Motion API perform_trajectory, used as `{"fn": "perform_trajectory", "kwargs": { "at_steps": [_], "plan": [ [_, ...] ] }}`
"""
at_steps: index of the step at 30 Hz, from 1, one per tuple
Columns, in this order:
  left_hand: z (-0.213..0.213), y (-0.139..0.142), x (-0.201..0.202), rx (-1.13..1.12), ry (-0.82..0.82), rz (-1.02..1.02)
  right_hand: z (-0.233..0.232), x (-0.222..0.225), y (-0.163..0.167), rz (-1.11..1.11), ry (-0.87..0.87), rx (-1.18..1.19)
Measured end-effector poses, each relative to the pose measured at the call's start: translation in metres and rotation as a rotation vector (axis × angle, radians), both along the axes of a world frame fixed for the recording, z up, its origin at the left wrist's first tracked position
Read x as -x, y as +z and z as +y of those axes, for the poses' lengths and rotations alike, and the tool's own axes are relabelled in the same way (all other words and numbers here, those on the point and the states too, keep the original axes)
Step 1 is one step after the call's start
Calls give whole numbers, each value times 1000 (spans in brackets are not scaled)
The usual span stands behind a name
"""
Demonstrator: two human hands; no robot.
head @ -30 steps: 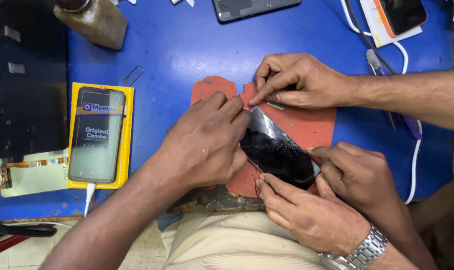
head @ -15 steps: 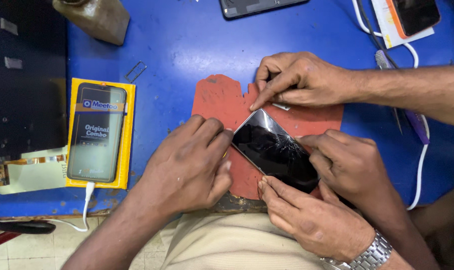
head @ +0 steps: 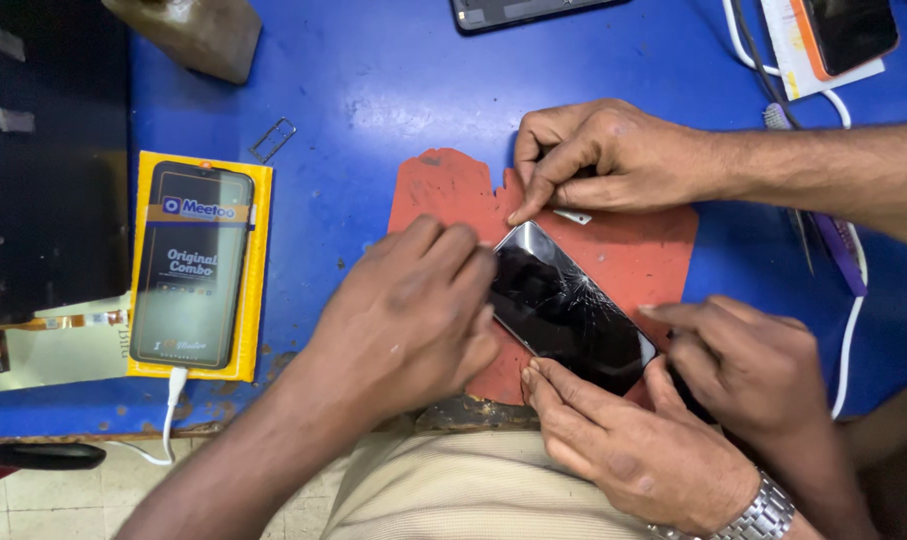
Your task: The person holds a smartphone with a cracked screen on a red mat and pries at the broken glass with their fingers while another person's hands assist at the edges. They then handle the phone packaging, set the phone body down, and use a screwdriver to work on the phone's internal components.
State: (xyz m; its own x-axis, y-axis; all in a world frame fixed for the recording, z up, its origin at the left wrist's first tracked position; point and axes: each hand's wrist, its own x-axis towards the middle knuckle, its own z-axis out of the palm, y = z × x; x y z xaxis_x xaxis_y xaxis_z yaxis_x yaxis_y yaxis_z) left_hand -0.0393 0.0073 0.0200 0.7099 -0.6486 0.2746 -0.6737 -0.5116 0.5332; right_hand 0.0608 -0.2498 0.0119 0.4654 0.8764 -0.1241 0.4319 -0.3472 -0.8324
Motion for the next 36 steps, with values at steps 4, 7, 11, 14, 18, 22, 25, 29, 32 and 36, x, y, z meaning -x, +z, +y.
{"fn": "perform_trajectory", "kwargs": {
  "at_steps": [4,7,11,14,18,22,25,29,32,36],
  "plan": [
    [25,10,20,22,17,92,18,90,35,-270,-573,110],
    [34,14,29,34,54,136,-4,147,18,-405,-861,176],
    [27,9,22,57,104,142,-14,111,1,-283,-611,131],
    [12,4,10,23,55,53,-3,27,1,-106,-242,45],
    [-6,2,-4,46,42,24,-16,-9,-22,13,9,6],
    [-8,3,-7,51,29,50,-45,-9,-57,39,2,0],
    [1,4,1,64,20,72,-31,-12,-42,51,7,-5],
    [22,5,23,56,23,119,15,11,18,-8,-78,1],
    [36,7,39,11,54,152,8,84,31,-253,-466,96],
    [50,7,55,-5,97,181,-21,151,-1,-437,-798,205]
  ]
}}
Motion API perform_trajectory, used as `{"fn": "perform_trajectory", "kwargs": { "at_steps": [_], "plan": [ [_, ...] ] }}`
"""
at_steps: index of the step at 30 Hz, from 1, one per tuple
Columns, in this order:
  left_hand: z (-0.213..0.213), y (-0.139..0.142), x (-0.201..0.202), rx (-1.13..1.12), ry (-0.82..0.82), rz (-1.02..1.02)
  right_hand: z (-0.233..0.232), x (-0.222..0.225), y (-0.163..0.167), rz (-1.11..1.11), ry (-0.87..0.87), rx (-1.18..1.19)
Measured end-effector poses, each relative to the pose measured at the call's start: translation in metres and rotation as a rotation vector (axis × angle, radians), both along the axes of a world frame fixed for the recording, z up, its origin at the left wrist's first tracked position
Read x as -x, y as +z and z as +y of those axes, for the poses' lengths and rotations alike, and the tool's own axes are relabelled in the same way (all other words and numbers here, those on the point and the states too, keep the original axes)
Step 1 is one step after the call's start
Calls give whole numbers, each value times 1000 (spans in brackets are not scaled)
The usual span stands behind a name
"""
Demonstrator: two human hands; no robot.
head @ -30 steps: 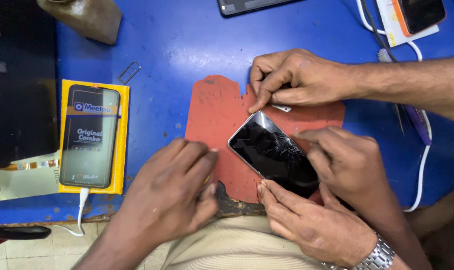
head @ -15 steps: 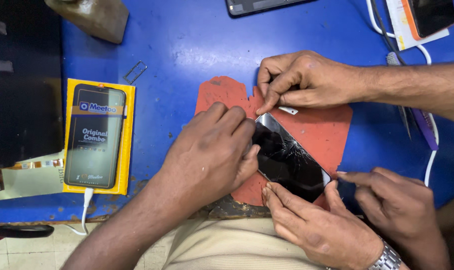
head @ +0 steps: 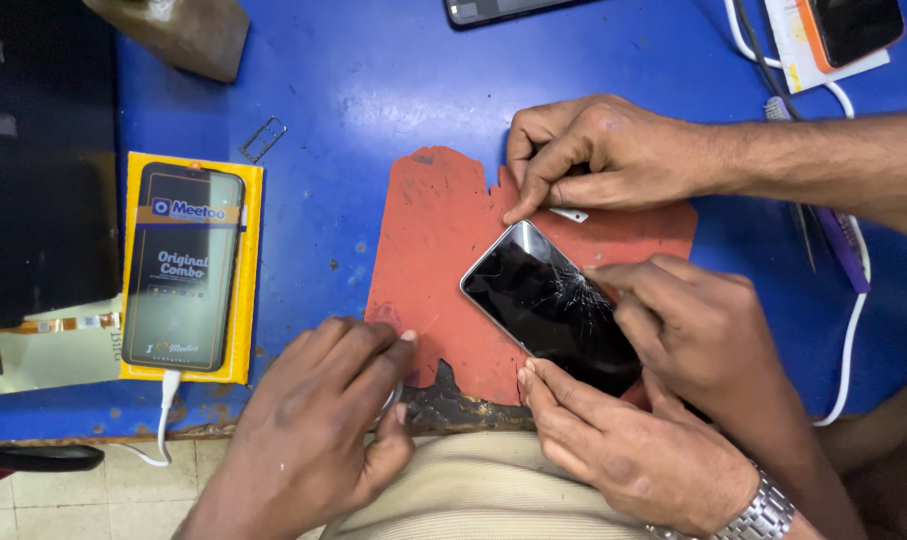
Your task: The person holds a smartphone with a cracked screen on a red mat and pries at the broken glass with their fingers while another person's hands assist at the edges. They then handle the phone packaging, set the phone body down, and use a screwdriver to work on the phone's internal components.
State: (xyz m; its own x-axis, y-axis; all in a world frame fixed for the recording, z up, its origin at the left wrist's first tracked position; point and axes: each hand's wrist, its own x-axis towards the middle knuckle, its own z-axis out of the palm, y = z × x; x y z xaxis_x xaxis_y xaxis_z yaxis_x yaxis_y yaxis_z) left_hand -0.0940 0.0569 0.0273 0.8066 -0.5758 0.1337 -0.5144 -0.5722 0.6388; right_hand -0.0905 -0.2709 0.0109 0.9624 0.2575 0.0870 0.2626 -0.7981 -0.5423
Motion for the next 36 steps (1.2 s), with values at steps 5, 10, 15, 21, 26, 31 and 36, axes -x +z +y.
{"fn": "perform_trajectory", "kwargs": {
  "at_steps": [5,10,15,21,26,31,36],
  "plan": [
    [-7,-7,-9,-46,76,-92,30,-28,34,-27,80,16],
    [-27,-7,-33,-51,11,-188,44,-144,33,264,926,-158],
    [-53,-6,-51,-42,-17,-234,-12,-149,-41,243,880,-142],
    [-62,-5,-58,-40,-47,-240,-2,-149,-31,231,842,-108],
    [-58,-8,-54,-34,-49,-229,12,-141,-21,159,802,-94],
    [-45,-11,-44,-5,-42,-209,2,-140,-38,130,769,-98],
    [-19,-14,-23,46,-21,-116,9,-140,-32,119,761,-121]
  ]
}}
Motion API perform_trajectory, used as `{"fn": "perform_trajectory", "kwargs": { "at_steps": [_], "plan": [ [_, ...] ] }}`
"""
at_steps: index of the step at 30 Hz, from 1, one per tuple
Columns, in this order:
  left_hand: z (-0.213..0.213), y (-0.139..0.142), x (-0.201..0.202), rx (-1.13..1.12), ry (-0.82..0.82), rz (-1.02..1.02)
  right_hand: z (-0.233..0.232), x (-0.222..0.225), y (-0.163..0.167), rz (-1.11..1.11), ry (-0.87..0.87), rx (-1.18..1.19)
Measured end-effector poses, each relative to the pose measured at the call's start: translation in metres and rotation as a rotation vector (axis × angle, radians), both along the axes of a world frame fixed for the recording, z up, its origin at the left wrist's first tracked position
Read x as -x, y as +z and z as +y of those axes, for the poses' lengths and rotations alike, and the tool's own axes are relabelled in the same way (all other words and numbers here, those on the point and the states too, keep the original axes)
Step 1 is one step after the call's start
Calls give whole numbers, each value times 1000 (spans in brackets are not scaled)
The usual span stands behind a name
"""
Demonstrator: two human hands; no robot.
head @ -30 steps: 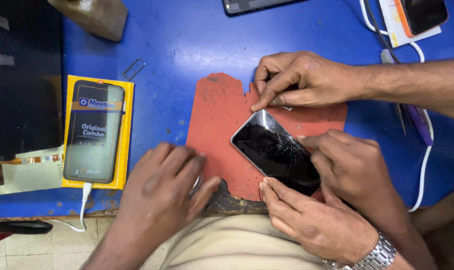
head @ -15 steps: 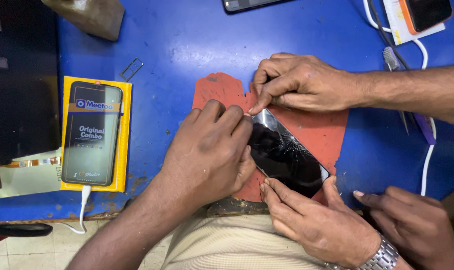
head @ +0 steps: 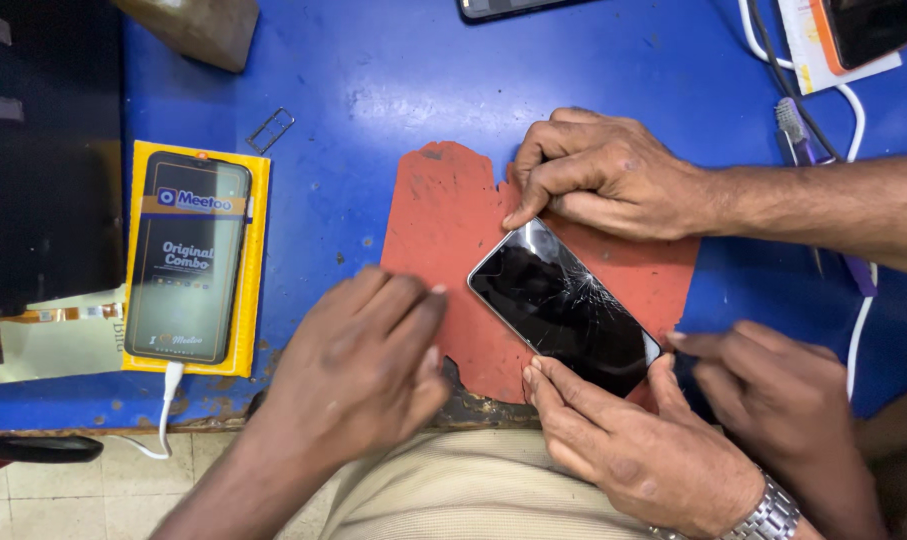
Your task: The person holds a smartphone with a cracked screen on a red mat and pries at the broken glass with their fingers while another person's hands assist at the edges. They then handle the phone packaging, set the phone body down, and use a screwdriver to work on the phone's internal components.
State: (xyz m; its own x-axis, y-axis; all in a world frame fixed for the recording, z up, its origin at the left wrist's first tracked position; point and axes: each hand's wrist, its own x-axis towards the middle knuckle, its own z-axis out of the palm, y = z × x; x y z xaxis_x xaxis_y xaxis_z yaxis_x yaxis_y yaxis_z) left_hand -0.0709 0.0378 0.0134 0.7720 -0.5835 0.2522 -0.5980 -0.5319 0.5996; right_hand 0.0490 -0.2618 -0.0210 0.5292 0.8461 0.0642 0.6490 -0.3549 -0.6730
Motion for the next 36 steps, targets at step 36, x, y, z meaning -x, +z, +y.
{"fn": "perform_trajectory", "kwargs": {
  "at_steps": [36],
  "plan": [
    [-33,2,-30,30,-44,-28,3,0,5,-20,14,-21]
  ]
}}
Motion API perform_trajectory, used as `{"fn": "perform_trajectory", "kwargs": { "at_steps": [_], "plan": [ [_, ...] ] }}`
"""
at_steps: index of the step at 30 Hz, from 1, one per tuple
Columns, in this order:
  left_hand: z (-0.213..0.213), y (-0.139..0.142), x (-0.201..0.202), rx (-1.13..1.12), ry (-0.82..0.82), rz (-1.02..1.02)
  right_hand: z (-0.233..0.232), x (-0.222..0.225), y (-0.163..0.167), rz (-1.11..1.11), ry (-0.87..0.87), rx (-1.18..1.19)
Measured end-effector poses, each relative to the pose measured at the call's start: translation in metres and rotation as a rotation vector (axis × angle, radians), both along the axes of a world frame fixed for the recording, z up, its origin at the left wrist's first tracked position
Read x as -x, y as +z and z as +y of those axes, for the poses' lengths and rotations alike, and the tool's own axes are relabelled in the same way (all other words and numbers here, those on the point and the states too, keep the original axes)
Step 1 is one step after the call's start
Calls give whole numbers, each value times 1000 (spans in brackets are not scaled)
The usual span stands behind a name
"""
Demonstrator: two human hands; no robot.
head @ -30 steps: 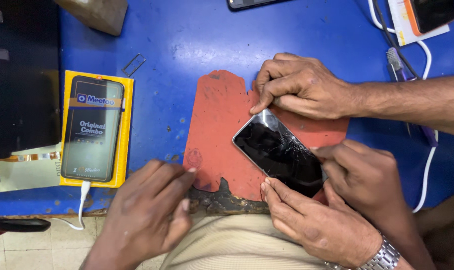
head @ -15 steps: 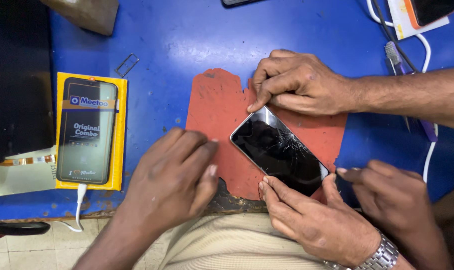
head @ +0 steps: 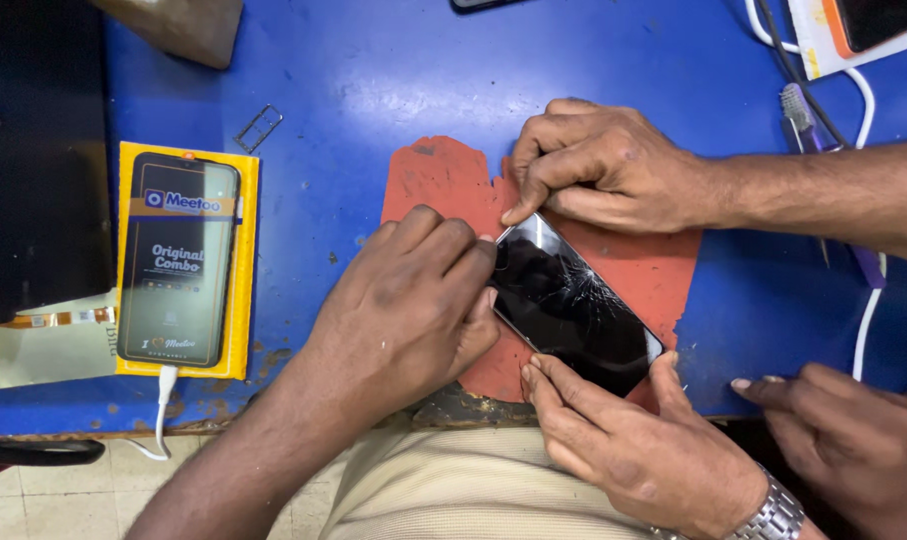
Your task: The person holds a smartphone with a cracked screen on a red mat and pries at the broken glass with their fingers while another person's hands assist at the edges. They then handle the phone packaging, set the phone body down, and use a screwdriver to work on the phone's internal components.
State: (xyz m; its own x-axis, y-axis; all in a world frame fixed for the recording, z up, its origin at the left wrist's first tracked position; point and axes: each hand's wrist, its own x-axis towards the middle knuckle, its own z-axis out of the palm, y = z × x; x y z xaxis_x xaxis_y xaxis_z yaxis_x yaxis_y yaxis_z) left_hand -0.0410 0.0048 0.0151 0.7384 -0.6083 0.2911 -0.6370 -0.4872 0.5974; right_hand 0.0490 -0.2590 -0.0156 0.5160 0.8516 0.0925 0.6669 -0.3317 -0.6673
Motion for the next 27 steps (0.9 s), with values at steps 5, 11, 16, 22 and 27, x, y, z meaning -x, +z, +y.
{"fn": "perform_trajectory", "kwargs": {
  "at_steps": [5,11,16,22,27],
  "plan": [
    [5,-2,4,19,16,5,0,0,-1,10,-13,5],
    [19,-2,13,8,23,42,-6,0,-12,0,-7,18],
    [32,-4,24,21,37,72,0,0,-2,0,-8,20],
    [48,-5,41,23,40,95,-11,0,-12,20,-9,7],
    [63,-4,54,12,53,136,-20,-2,-25,5,0,11]
  ]
}}
